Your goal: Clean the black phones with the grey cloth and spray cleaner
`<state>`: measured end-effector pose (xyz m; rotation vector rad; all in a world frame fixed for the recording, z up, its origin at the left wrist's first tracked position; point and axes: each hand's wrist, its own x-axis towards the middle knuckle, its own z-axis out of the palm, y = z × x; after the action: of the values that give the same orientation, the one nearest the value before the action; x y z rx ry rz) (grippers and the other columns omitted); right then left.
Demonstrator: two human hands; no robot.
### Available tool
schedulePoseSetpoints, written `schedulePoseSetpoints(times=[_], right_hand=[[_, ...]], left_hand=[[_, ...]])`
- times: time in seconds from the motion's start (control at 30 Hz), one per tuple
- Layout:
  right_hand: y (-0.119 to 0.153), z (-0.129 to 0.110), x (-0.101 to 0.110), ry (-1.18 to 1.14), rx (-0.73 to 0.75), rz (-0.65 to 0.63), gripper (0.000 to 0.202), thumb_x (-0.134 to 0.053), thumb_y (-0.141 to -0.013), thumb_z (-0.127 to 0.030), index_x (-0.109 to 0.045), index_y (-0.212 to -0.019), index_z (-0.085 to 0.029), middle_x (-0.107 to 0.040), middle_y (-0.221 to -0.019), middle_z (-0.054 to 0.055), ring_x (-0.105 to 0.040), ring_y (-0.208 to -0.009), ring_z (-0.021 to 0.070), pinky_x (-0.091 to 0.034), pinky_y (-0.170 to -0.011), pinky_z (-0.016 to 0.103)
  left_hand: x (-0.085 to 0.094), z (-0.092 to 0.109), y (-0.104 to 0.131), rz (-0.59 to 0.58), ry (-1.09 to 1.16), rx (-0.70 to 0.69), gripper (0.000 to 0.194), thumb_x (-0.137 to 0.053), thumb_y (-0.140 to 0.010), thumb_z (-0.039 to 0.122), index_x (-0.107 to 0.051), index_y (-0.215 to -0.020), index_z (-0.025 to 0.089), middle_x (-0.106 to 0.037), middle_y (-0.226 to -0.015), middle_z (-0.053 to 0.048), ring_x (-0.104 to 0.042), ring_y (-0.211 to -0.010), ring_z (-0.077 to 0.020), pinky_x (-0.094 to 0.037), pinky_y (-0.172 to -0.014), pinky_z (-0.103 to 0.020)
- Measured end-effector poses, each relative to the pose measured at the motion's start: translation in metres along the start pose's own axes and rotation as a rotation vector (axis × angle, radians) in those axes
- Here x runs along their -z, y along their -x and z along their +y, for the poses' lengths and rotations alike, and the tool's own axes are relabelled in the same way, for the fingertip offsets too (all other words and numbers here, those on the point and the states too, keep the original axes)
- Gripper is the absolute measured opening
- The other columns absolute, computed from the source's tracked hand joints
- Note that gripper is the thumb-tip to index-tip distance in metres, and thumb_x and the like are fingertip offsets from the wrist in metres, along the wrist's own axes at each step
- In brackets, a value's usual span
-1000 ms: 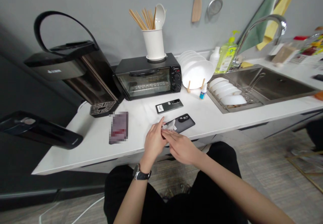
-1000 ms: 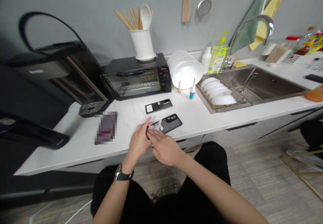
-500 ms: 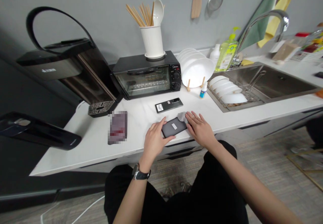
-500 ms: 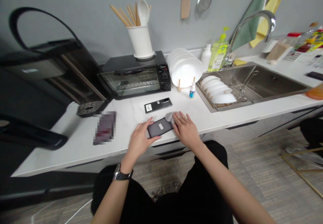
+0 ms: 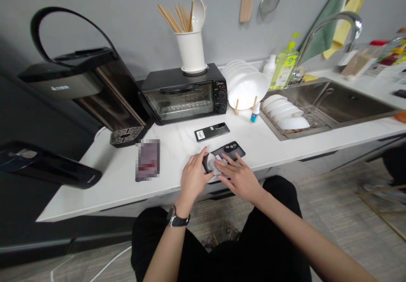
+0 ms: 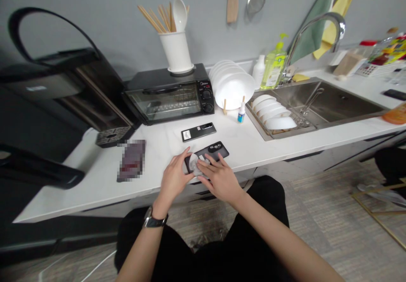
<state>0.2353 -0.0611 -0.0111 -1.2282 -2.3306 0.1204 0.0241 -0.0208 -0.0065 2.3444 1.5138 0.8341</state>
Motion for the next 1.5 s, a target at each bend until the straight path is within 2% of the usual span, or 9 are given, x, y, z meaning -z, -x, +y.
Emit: schedulePoseSetpoints(times=[0.17,0.33,0.43,0.57,0.73,0.97,1.13,1.27,1.5], right_hand=[[0.02,0.032,0.011,0.174,-0.19,0.096,0.05,-0.042,-0.11,-0.04,-0.049,-0.156,-0.022,-0.052,-0.158,0.007,-0.029,-0.158,0.0326,-0.023,-0.126,0.065],[0.001,0.047,0.003,0.222,-0.306,0.167,0.06,-0.044,-0.108,-0.048,-0.045,-0.157,-0.014,-0.049,-0.16,0.013,-0.025,-0.158,0.0382,-0.022,-0.125,0.067],[-0.02,0.034,-0.005,0.18,-0.284,0.174,0.063,-0.047,-0.106,-0.051,-0.048,-0.156,-0.013,-0.052,-0.158,0.016,-0.026,-0.158,0.0397,-0.022,-0.125,0.068],[-0.038,-0.005,-0.015,0.037,-0.118,0.083,0.061,-0.048,-0.106,-0.053,-0.052,-0.152,-0.014,-0.055,-0.155,0.014,-0.029,-0.157,0.0349,-0.023,-0.127,0.064],[-0.023,-0.031,-0.014,-0.053,-0.015,0.003,0.065,-0.049,-0.104,-0.059,-0.052,-0.153,-0.017,-0.053,-0.157,0.011,-0.029,-0.158,0.0323,-0.022,-0.128,0.063],[0.018,0.014,0.002,0.157,-0.173,0.083,0.058,-0.046,-0.107,-0.049,-0.045,-0.158,-0.021,-0.05,-0.16,0.009,-0.024,-0.159,0.0349,-0.023,-0.125,0.067],[0.009,0.047,0.001,0.253,-0.321,0.198,0.06,-0.043,-0.107,-0.053,-0.049,-0.155,-0.018,-0.051,-0.159,0.012,-0.022,-0.159,0.0393,-0.018,-0.124,0.072],[-0.014,0.053,-0.005,0.251,-0.336,0.199,0.065,-0.042,-0.106,-0.06,-0.058,-0.146,-0.011,-0.053,-0.156,0.017,-0.024,-0.158,0.0406,-0.022,-0.124,0.069],[-0.023,0.046,-0.008,0.249,-0.335,0.186,0.078,-0.043,-0.102,-0.068,-0.054,-0.149,-0.007,-0.05,-0.158,0.021,-0.024,-0.158,0.0409,-0.02,-0.125,0.068]], left_hand=[[0.0,0.0,-0.001,0.008,0.003,-0.023,0.094,-0.089,-0.079,0.04,-0.037,-0.157,0.029,-0.069,-0.134,-0.008,-0.062,-0.122,-0.03,-0.052,-0.104,-0.046],[0.0,-0.001,-0.002,-0.003,-0.003,-0.039,0.092,-0.088,-0.08,0.04,-0.039,-0.156,0.029,-0.068,-0.135,-0.008,-0.062,-0.122,-0.03,-0.051,-0.106,-0.046],[0.0,-0.001,-0.003,0.0,-0.002,-0.048,0.09,-0.088,-0.08,0.039,-0.04,-0.156,0.029,-0.069,-0.134,-0.008,-0.062,-0.122,-0.0299,-0.051,-0.105,-0.046],[0.0,-0.004,-0.001,-0.007,0.003,-0.039,0.081,-0.081,-0.086,0.028,-0.04,-0.156,0.025,-0.067,-0.135,-0.011,-0.062,-0.121,-0.0298,-0.053,-0.105,-0.045],[0.0,-0.005,0.001,-0.026,0.014,0.006,0.085,-0.079,-0.084,0.018,-0.037,-0.158,0.027,-0.065,-0.138,-0.009,-0.063,-0.122,-0.0284,-0.054,-0.104,-0.043],[0.001,0.002,0.0,0.006,0.005,-0.006,0.095,-0.089,-0.079,0.041,-0.036,-0.157,0.03,-0.069,-0.134,-0.007,-0.062,-0.123,-0.0298,-0.052,-0.104,-0.044],[-0.001,-0.002,-0.001,-0.002,-0.006,-0.025,0.096,-0.089,-0.079,0.041,-0.036,-0.157,0.03,-0.068,-0.136,-0.007,-0.062,-0.123,-0.0295,-0.051,-0.105,-0.045],[-0.001,-0.002,-0.002,0.005,-0.011,-0.023,0.095,-0.089,-0.079,0.041,-0.036,-0.157,0.029,-0.068,-0.135,-0.007,-0.063,-0.122,-0.0296,-0.052,-0.104,-0.044],[-0.001,0.0,-0.002,0.026,-0.007,0.0,0.093,-0.09,-0.078,0.04,-0.039,-0.155,0.03,-0.069,-0.135,-0.007,-0.064,-0.122,-0.0297,-0.053,-0.103,-0.044]])
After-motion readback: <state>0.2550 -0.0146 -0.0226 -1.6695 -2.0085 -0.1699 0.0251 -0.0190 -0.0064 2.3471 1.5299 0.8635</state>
